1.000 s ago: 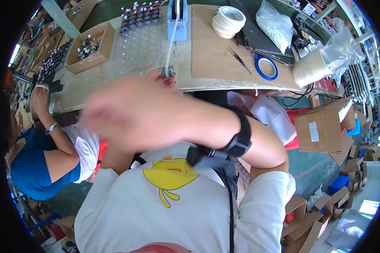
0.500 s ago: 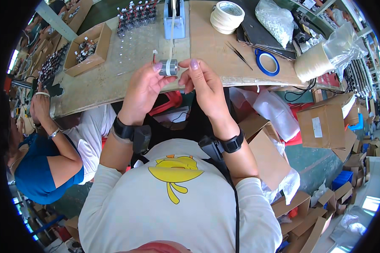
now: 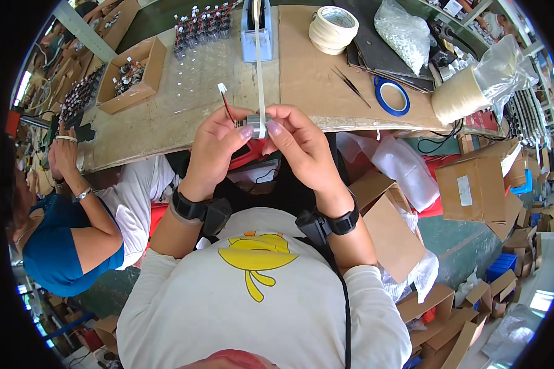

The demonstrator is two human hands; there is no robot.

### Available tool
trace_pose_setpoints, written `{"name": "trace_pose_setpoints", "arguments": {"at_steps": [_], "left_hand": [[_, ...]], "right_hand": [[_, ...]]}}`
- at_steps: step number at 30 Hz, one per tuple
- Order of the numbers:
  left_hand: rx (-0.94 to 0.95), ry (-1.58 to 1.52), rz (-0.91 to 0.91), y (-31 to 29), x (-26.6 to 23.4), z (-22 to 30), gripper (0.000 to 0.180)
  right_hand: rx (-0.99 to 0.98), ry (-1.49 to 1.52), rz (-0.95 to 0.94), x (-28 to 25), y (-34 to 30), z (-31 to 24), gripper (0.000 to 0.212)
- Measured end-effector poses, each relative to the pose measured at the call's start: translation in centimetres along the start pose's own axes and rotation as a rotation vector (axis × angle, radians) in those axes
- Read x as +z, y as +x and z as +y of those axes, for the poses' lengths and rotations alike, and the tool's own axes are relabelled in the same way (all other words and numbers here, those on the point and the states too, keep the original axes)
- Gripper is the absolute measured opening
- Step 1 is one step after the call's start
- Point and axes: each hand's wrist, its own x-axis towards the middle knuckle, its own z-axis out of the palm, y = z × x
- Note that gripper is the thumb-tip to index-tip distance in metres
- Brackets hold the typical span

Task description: Assembling small electronic motors by applying tape to components and connecting wires at a production workbench.

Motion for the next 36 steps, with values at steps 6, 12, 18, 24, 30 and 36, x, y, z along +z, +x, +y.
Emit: {"name": "trace_pose_setpoints", "arguments": {"at_steps": [6,12,18,24,30,36], "left_hand": [[-0.008,-0.029,-0.044,-0.3,-0.5,-1.2,0.028],[-0.096,-0.063,-0.074,-0.2,-0.8,-0.9,0.03],[0.073,0.036,-0.14,0.5,-1.3,-1.2,0.031],[0.112,-0.052,0.046,0.4,-0.4,-1.2,0.031],[-0.123,-0.024,-0.08,0.6,-1.8,-1.1,0.031],[0.159,0.096,-0.112,0.2,-2.0,-1.8,0.029]], "right_hand": [[0.072,0.081,-0.043,-0.6,0.0,0.9,0.025],[-0.043,-0.119,-0.029,-0.9,0.0,1.6,0.02],[0.106,0.009,-0.095,-1.8,0.8,1.7,0.018],[0.034,-0.137,-0.059,-1.6,0.9,1.3,0.02],[-0.067,-0.195,-0.097,-1.3,0.8,2.0,0.02],[0.082,0.189,-0.096,-0.7,1.0,1.5,0.02]]}}
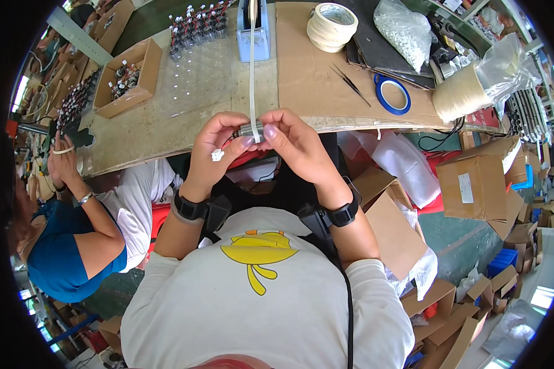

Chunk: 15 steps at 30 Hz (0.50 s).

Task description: Assembling small electronic motors by applying tape to components and connecting wires at a production workbench.

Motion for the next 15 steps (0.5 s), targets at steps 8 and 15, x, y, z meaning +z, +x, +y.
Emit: {"name": "trace_pose_setpoints", "arguments": {"at_steps": [8,15], "left_hand": [[0.087,0.131,0.004,0.1,0.5,0.8,0.032],[-0.406,-0.342,0.061,0.8,-1.1,1.0,0.026]], "right_hand": [[0.035,-0.142,-0.037,-0.5,-0.1,0.4,0.02],[-0.14,-0.332,0.012,-0.8,-0.1,0.8,0.027]]}}
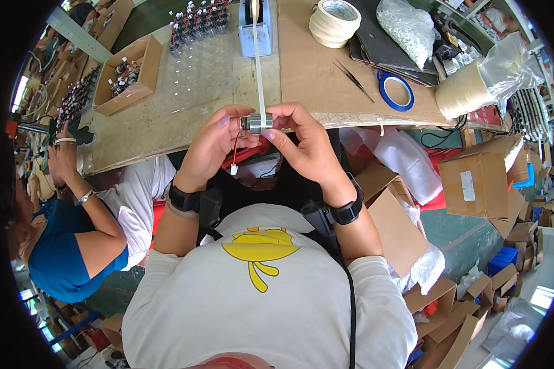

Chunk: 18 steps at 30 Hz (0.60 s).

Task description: Assembling small electronic motors by applying tape to components and connecting wires at a production workbench.

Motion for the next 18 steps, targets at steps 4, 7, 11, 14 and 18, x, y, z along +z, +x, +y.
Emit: {"name": "trace_pose_setpoints", "arguments": {"at_steps": [4,7,11,14,18], "left_hand": [[0.065,0.241,0.018,0.8,-0.6,-0.7,0.024],[0.152,0.397,0.019,0.9,-1.0,-0.9,0.023],[0.249,0.522,0.023,0.8,-1.0,-0.9,0.022],[0.338,0.614,0.031,0.7,-0.6,-0.3,0.022],[0.632,0.945,-0.077,0.1,-0.1,1.7,0.023]], "right_hand": [[0.002,-0.019,0.0,0.4,0.0,0.2,0.028],[0.03,0.029,0.02,0.6,0.4,0.2,0.027],[0.233,0.056,-0.071,-0.9,1.1,0.5,0.026],[0.256,0.078,-0.103,-0.5,1.1,0.2,0.025],[0.09,0.075,-0.053,0.0,0.8,-0.7,0.024]]}}
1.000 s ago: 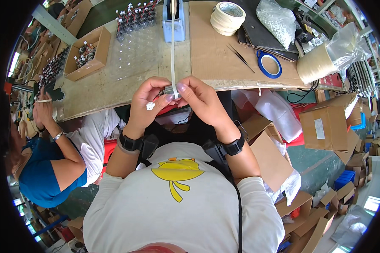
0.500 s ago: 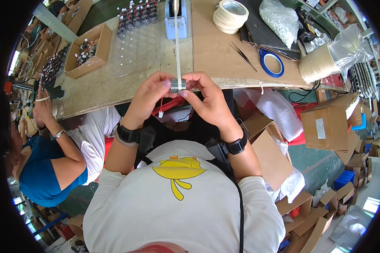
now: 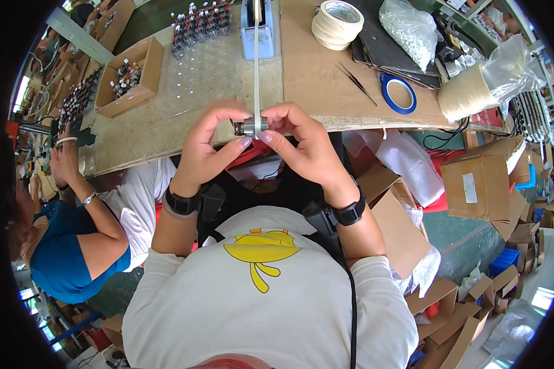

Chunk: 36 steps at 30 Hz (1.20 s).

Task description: Assembling small electronic motors by applying tape to components and connecting wires at a production workbench.

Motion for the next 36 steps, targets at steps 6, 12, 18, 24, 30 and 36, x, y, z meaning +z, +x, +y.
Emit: {"name": "trace_pose_setpoints", "arguments": {"at_steps": [6,12,18,24,30,36], "left_hand": [[-0.167,-0.132,0.358,-0.7,0.5,-0.6,0.027],[-0.651,-0.568,0.01,-1.4,1.0,-0.8,0.027],[-0.418,-0.516,0.067,-1.5,1.7,-1.6,0.026],[-0.258,-0.291,0.035,-1.5,0.7,-1.1,0.033],[-0.415,-0.707,0.013,-2.0,0.0,-1.8,0.033],[-0.7,-1.11,-0.03,-1.1,-0.5,-3.0,0.03]], "right_hand": [[-0.058,-0.124,0.029,0.1,-0.3,0.3,0.029],[-0.099,-0.088,0.087,0.7,0.0,0.8,0.033],[0.135,0.157,-0.012,-0.5,0.8,2.2,0.033],[0.135,0.061,-0.053,0.1,1.1,1.4,0.031],[-0.108,-0.131,0.017,-0.2,0.6,1.5,0.033],[-0.205,-0.468,-0.011,-0.4,0.9,1.8,0.038]]}}
